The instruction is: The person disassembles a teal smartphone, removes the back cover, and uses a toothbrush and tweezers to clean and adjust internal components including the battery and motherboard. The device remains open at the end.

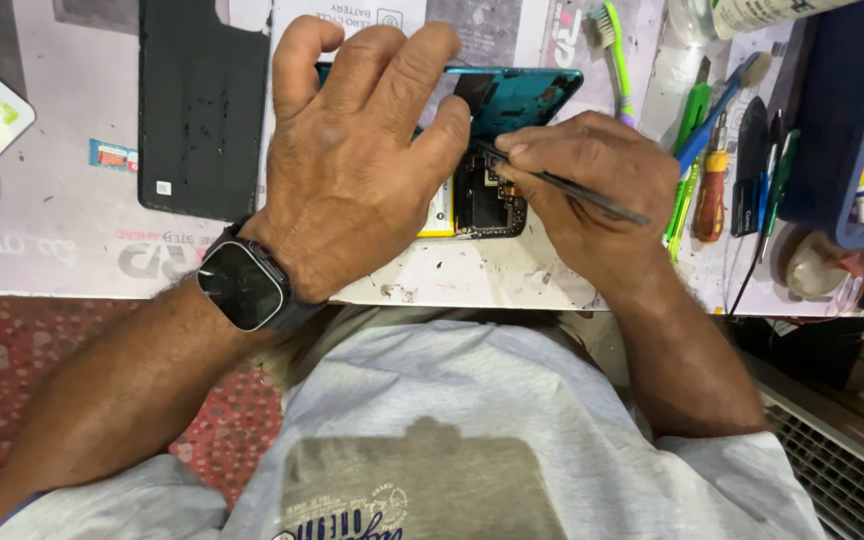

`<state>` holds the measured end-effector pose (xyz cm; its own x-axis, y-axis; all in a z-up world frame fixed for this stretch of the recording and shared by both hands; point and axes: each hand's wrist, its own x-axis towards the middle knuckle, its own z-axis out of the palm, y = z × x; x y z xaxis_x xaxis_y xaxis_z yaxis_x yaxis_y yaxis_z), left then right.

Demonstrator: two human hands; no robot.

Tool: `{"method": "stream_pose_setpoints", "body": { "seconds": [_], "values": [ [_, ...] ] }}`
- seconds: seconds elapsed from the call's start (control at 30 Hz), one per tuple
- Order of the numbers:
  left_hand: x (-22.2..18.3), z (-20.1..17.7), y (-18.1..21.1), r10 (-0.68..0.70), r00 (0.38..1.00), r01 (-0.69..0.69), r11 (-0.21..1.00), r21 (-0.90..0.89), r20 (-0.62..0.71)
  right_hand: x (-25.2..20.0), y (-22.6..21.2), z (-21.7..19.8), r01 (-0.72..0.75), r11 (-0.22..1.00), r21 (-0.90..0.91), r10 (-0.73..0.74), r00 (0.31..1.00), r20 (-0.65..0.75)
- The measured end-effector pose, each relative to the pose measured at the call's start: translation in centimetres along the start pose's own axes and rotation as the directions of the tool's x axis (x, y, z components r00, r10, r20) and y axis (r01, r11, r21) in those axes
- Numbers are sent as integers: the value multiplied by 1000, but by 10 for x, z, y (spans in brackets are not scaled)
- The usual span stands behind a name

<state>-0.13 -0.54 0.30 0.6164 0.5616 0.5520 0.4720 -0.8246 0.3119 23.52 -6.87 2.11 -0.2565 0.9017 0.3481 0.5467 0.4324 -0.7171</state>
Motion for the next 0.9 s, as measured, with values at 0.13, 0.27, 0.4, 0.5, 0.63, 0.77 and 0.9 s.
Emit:
{"method": "stream_pose_setpoints", "body": {
  "seconds": [0.13, 0.27, 0.4, 0.5, 0.63, 0.77, 0.9],
  "values": [
    [-6, 3, 5, -26, 999, 25, 1000, 9, 42, -5, -1, -5, 64, 994, -89, -59, 997, 55],
    [-13, 7, 10, -44, 998, 41, 997, 60, 48, -8, 0, -4, 112, 985, -128, -105, 993, 59],
    [-19, 10, 14, -45, 997, 41, 996, 75, 57, -12, 0, -4, 117, 983, -138, -109, 992, 62],
    [-21, 12, 13, -39, 997, 33, 996, 85, 62, -13, 0, -4, 125, 982, -140, -117, 991, 63],
    [-22, 15, 12, -30, 998, 23, 994, 103, 62, -12, 0, -3, 134, 982, -133, -128, 990, 55],
    [-22, 17, 12, -26, 998, 22, 997, 76, 55, -10, -1, -3, 126, 985, -121, -120, 991, 52],
    [-23, 21, 10, -1, 999, -4, 993, 115, 44, -9, 0, -3, 110, 989, -103, -105, 993, 54]
  ]
}}
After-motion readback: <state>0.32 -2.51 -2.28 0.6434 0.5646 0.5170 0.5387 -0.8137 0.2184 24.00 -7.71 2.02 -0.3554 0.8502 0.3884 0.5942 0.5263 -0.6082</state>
